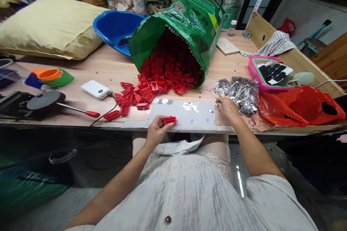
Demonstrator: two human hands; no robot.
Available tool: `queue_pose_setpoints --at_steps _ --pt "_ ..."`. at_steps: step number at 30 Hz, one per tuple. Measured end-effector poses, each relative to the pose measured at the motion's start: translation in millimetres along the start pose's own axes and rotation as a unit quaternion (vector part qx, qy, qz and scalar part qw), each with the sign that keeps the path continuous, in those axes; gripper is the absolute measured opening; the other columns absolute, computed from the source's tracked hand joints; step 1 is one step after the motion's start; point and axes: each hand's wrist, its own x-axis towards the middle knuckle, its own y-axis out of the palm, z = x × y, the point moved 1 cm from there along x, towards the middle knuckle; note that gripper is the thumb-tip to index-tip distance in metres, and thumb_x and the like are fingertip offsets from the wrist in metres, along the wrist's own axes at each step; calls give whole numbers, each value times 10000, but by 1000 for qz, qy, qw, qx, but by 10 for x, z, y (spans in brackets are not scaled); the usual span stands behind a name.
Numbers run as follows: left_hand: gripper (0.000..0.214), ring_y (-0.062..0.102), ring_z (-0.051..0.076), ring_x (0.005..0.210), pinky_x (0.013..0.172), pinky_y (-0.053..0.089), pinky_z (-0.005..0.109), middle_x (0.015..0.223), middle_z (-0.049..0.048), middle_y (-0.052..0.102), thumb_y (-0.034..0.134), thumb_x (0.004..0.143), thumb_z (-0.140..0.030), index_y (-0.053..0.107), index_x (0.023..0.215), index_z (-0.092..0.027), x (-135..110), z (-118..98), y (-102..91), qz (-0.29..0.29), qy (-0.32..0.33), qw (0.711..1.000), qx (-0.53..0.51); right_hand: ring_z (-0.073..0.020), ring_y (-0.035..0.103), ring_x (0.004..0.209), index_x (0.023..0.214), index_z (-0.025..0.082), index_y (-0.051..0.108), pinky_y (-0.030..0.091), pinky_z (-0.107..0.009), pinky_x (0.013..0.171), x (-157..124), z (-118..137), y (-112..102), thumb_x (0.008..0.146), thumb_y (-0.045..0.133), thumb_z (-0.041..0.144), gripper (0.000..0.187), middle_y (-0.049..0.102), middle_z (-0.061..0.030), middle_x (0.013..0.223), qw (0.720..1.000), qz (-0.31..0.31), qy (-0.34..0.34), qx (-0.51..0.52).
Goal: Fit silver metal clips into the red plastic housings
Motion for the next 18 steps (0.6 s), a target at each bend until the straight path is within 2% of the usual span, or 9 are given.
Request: queue_pose_setpoints --at_steps 8,14,18 --pt "382 718 209 948 907 564 376 1035 82 738 775 740 -402 622 1005 -173 -1 17 0 -7 8 1000 8 -219 603 978 957 222 682 410 -293 813 50 -70 92 905 551 246 143 696 -68 1035 1000 -4 -27 -4" --pt "390 715 207 945 915 558 373 1022 80 735 780 734 -404 617 1001 -172 -4 12 -1 -11 10 1000 8 -247 595 924 961 168 636 404 -327 803 -98 -137 196 907 518 210 136 675 -126 971 1000 -8 -18 -13" --pt "388 718 207 939 915 558 375 1013 76 736 780 732 -396 612 1000 -173 -8 -9 3 -10 8 1000 5 -240 604 886 920 174 629 412 -327 790 -238 -166 220 909 507 212 128 683 -110 918 1000 -5 -22 0"
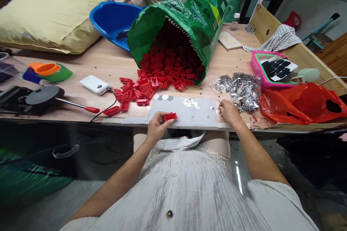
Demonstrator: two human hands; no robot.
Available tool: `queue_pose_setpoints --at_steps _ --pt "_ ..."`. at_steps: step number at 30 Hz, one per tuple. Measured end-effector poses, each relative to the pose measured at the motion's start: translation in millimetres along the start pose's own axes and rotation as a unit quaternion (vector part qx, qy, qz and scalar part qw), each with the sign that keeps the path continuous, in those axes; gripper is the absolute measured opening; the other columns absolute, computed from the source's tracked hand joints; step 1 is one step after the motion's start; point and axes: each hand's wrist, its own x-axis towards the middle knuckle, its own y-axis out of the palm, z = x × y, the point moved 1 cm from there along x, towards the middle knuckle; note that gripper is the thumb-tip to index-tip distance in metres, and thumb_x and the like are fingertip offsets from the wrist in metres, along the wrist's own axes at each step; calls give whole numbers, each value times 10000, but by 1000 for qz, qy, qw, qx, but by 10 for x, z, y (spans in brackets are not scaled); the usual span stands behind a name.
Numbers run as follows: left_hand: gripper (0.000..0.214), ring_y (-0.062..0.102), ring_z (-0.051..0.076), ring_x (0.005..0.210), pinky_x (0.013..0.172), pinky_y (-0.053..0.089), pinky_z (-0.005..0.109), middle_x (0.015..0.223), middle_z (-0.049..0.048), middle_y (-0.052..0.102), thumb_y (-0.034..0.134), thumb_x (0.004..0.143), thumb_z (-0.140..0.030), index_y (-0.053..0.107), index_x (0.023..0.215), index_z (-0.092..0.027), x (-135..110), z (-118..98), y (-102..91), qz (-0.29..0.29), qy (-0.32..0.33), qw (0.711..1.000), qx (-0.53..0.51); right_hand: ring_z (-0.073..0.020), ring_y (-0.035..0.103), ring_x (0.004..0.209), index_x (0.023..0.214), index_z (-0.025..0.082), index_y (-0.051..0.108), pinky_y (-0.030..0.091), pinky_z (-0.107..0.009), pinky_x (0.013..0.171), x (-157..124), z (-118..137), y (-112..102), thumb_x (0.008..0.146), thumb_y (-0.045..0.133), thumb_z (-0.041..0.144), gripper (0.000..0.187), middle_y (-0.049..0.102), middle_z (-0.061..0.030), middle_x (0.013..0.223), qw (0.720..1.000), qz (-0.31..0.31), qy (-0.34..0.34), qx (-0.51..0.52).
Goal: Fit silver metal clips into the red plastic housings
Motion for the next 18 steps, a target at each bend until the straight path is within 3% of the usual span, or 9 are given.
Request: queue_pose_setpoints --at_steps 4,8,18 --pt "385 718 207 937 912 559 376 1017 77 736 776 737 -395 611 1005 -174 -4 -7 0 1 5 1000 1 -211 624 891 932 202 646 428 -307 814 -74 -13 -13 903 534 234 119 703 -60 942 999 2 -22 40" --pt "386 716 206 938 905 562 366 1018 79 736 783 731 -395 618 1002 -175 -6 6 0 -3 5 1000 4 -221 620 941 952 204 668 436 -323 847 -61 49 -29 895 546 239 139 696 -72 993 995 -23 -48 79" --pt "372 698 192 934 894 558 352 1003 71 716 795 722 -373 619 982 -173 10 12 7 0 -4 1000 -30 -237 622 897 889 214 670 436 -335 778 -66 304 -54 890 554 255 123 707 -81 965 997 -21 -46 57"
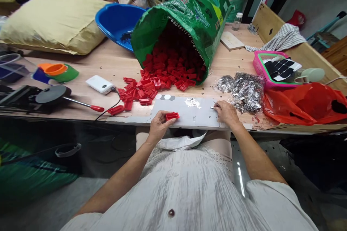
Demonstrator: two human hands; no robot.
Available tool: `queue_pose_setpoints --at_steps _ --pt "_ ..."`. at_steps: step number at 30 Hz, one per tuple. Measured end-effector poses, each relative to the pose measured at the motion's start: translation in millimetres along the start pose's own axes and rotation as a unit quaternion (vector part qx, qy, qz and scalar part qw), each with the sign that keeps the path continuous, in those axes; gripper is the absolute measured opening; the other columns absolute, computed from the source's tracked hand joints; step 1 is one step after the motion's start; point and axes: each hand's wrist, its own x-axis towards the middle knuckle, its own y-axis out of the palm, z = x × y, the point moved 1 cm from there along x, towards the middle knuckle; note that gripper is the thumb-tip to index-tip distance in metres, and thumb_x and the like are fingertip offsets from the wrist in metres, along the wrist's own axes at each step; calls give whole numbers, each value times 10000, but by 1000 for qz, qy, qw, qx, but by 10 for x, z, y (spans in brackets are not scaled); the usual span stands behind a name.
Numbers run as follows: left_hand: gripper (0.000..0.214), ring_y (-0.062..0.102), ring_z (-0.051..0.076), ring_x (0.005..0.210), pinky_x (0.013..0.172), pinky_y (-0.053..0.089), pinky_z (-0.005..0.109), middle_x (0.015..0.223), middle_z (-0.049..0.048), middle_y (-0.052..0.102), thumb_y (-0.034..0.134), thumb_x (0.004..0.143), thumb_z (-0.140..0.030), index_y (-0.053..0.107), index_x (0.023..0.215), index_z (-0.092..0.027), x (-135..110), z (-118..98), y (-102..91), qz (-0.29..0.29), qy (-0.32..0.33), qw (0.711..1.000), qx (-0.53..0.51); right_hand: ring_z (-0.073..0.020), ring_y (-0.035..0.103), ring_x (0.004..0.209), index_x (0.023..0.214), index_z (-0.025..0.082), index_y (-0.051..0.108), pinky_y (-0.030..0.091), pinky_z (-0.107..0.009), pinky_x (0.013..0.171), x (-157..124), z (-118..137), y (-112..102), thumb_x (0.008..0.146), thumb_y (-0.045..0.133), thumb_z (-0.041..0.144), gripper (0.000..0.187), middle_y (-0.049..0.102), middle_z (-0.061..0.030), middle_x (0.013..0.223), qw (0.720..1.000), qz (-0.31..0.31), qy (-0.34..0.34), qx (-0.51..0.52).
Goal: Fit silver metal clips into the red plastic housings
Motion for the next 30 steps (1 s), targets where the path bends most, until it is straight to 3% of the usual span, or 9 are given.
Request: queue_pose_setpoints --at_steps 4,6,9,14,20,30 --pt "398 675 165 912 837 584 323 1020 46 676 761 754 -343 623 1099 -200 -70 -153 91 -4 6 999 -47 -196 625 764 946 216 652 441 -309 719 -110 226 -54 889 553 275 129 720 -52 896 994 -10 -14 108" --pt "416 658 169 945 779 608 316 1106 55 630 713 794 -345 619 1183 -231 -127 -272 182 32 -1 996 -88 -167 601 685 961 223 646 436 -287 667 -175 396 -84 891 557 308 142 719 -35 873 985 -7 -26 171" --pt "264 624 190 996 739 626 309 1143 82 564 680 816 -355 705 1020 -189 -194 -427 332 91 -12 990 -108 -148 565 651 944 223 642 423 -271 624 -261 655 -124 886 576 347 151 705 -29 858 970 0 -55 236" --pt "286 612 146 896 746 619 291 1060 72 556 691 817 -415 702 939 -157 -238 -489 481 108 -64 977 -171 -134 507 609 919 230 622 396 -259 583 -367 948 -144 894 589 380 155 630 0 738 955 23 -86 281" --pt "344 613 121 798 711 595 271 1000 59 579 688 813 -482 680 844 -139 -294 -476 499 109 -39 977 -181 -117 462 592 918 229 607 379 -250 579 -416 1043 -77 898 588 350 124 572 25 712 948 29 -92 303" --pt "310 608 108 789 705 587 248 1007 52 553 691 818 -447 684 832 -137 -302 -512 479 144 -38 968 -203 -142 549 702 927 227 630 432 -258 655 -426 1025 -18 893 593 368 151 632 -2 823 932 58 -73 349"
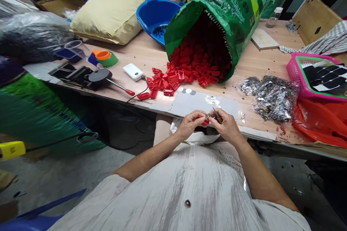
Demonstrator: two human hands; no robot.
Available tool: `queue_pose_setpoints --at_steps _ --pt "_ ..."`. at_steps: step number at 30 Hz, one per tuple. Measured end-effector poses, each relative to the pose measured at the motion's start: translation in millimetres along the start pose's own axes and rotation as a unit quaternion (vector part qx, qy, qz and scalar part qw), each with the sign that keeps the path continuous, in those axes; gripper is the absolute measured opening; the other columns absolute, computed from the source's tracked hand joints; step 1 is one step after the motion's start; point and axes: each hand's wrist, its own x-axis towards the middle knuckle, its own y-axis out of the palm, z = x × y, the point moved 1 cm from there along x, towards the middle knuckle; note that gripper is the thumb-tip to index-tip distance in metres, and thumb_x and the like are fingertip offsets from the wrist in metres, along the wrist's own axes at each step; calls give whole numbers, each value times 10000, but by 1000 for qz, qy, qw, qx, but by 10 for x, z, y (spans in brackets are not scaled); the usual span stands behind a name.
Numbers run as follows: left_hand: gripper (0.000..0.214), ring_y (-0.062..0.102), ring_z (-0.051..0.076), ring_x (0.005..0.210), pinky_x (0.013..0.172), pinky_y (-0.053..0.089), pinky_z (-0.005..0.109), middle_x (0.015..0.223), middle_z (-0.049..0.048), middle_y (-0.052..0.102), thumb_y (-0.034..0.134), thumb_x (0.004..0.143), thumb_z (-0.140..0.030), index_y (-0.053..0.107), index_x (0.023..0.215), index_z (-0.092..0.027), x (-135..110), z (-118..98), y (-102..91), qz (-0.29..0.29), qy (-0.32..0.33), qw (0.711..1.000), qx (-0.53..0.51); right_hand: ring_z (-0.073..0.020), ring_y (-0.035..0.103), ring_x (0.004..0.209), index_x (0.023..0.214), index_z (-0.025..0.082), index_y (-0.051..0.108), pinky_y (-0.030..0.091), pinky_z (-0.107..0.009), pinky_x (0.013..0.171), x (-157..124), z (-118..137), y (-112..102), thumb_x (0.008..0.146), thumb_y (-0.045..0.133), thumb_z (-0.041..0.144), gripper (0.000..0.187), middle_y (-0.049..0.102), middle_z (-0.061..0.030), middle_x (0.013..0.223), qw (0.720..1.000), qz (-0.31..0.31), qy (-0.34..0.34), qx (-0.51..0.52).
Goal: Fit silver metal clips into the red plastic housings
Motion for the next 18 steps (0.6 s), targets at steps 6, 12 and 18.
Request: queue_pose_setpoints --at_steps 6,12,18 --pt "323 616 114 800 705 595 247 1029 60 548 672 830 -465 705 861 -144 4 48 -9 6 -4 1000 22 -157 587 738 948 235 651 453 -273 681 -5 -34 -6 896 584 369 159 672 -11 856 1000 -2 3 -9" --pt "350 611 108 766 698 593 247 994 57 559 655 839 -489 690 862 -142 5 49 9 0 8 999 44 -159 588 723 949 232 657 463 -274 667 -3 -47 -7 889 585 401 193 671 -14 834 1000 -7 3 -12" --pt "314 597 142 830 680 573 248 969 72 578 628 866 -457 694 830 -153 26 62 14 -18 56 994 97 -152 588 726 933 220 658 464 -268 681 4 -39 5 881 597 373 173 669 -15 837 1000 -3 7 13"
